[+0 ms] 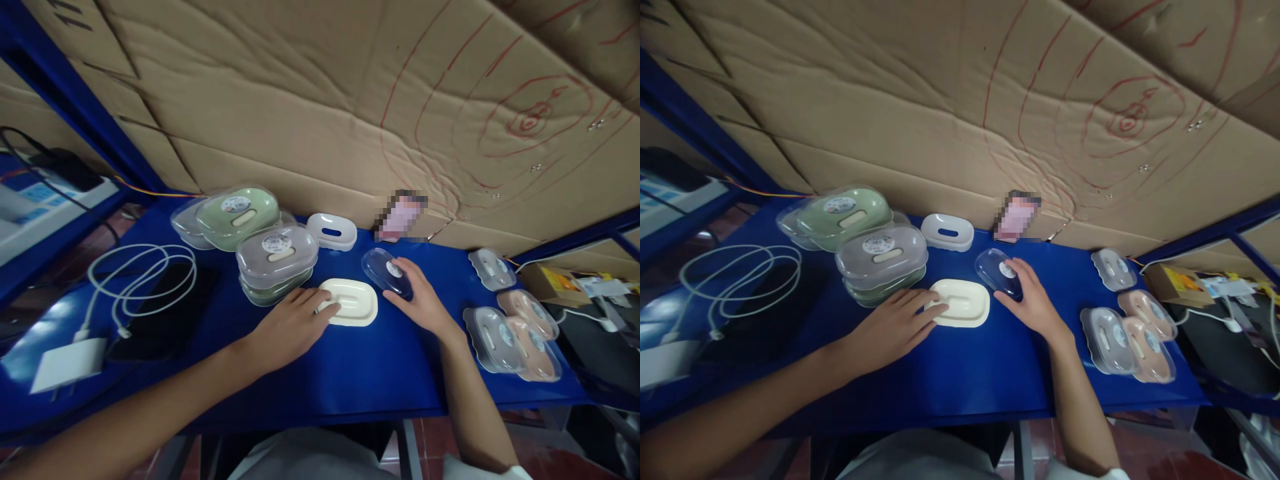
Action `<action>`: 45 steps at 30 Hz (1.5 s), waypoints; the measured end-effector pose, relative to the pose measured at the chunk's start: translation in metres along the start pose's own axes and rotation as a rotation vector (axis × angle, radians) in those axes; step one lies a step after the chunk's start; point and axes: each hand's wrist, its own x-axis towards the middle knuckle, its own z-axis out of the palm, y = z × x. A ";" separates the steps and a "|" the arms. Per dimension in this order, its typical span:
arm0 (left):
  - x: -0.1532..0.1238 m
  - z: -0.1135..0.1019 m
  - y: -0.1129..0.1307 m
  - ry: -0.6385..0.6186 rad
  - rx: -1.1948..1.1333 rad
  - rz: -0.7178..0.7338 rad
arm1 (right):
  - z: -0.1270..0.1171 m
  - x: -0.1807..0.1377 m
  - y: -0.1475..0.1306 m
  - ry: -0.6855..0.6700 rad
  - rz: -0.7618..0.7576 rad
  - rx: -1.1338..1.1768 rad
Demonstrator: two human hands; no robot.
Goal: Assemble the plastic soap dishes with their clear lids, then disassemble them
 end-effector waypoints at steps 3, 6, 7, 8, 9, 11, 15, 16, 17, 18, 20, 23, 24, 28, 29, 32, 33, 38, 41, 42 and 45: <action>-0.001 0.003 0.000 0.090 -0.014 -0.083 | 0.010 -0.001 -0.021 -0.080 -0.136 0.074; -0.001 0.007 -0.001 0.146 -0.029 -0.101 | 0.023 -0.003 -0.037 -0.194 -0.225 0.068; -0.002 0.008 -0.002 0.150 -0.030 -0.096 | 0.027 -0.004 -0.040 -0.218 -0.248 0.051; -0.002 0.009 -0.003 0.147 -0.032 -0.088 | 0.030 -0.004 -0.043 -0.235 -0.268 0.032; -0.002 0.009 -0.004 0.140 -0.034 -0.079 | 0.032 -0.004 -0.044 -0.244 -0.285 0.019; -0.002 0.009 -0.005 0.125 -0.036 -0.064 | 0.035 -0.005 -0.045 -0.247 -0.303 0.011; -0.002 0.009 -0.004 0.119 -0.055 -0.072 | 0.036 -0.007 -0.047 -0.225 -0.341 0.028; -0.002 0.009 -0.004 0.121 -0.065 -0.088 | 0.036 -0.007 -0.047 -0.219 -0.348 0.029; -0.002 0.009 -0.004 0.124 -0.074 -0.109 | 0.035 -0.007 -0.047 -0.212 -0.348 0.028; -0.002 0.009 -0.003 0.125 -0.079 -0.129 | 0.034 -0.006 -0.046 -0.205 -0.340 0.027; -0.002 0.010 -0.002 0.117 -0.072 -0.150 | 0.031 -0.004 -0.041 -0.174 -0.304 0.018; -0.002 0.009 -0.002 0.075 -0.039 -0.094 | 0.025 0.000 -0.025 -0.086 -0.227 -0.045; -0.002 0.008 -0.002 0.061 -0.030 -0.068 | 0.022 0.001 -0.018 -0.055 -0.191 -0.089; -0.001 0.004 -0.002 0.028 -0.028 -0.028 | 0.016 0.004 -0.001 0.063 -0.031 -0.314; -0.001 0.003 -0.002 0.022 -0.032 -0.025 | 0.016 0.006 -0.001 0.098 -0.006 -0.351; -0.002 0.001 -0.001 0.004 -0.045 0.007 | 0.021 0.023 -0.013 0.128 -0.043 -0.353; -0.002 0.001 -0.002 -0.003 -0.048 0.021 | 0.024 0.033 -0.020 0.094 -0.089 -0.330; -0.003 0.002 -0.004 -0.011 -0.057 0.059 | 0.049 0.096 -0.044 -0.076 -0.237 -0.266; -0.002 0.001 -0.005 0.000 -0.067 0.059 | 0.055 0.115 -0.045 -0.058 -0.237 -0.253; -0.002 0.001 -0.005 0.003 -0.070 0.057 | 0.054 0.114 -0.044 -0.041 -0.232 -0.251; -0.002 -0.001 -0.002 0.032 -0.049 0.048 | 0.043 0.089 -0.043 0.070 -0.220 -0.206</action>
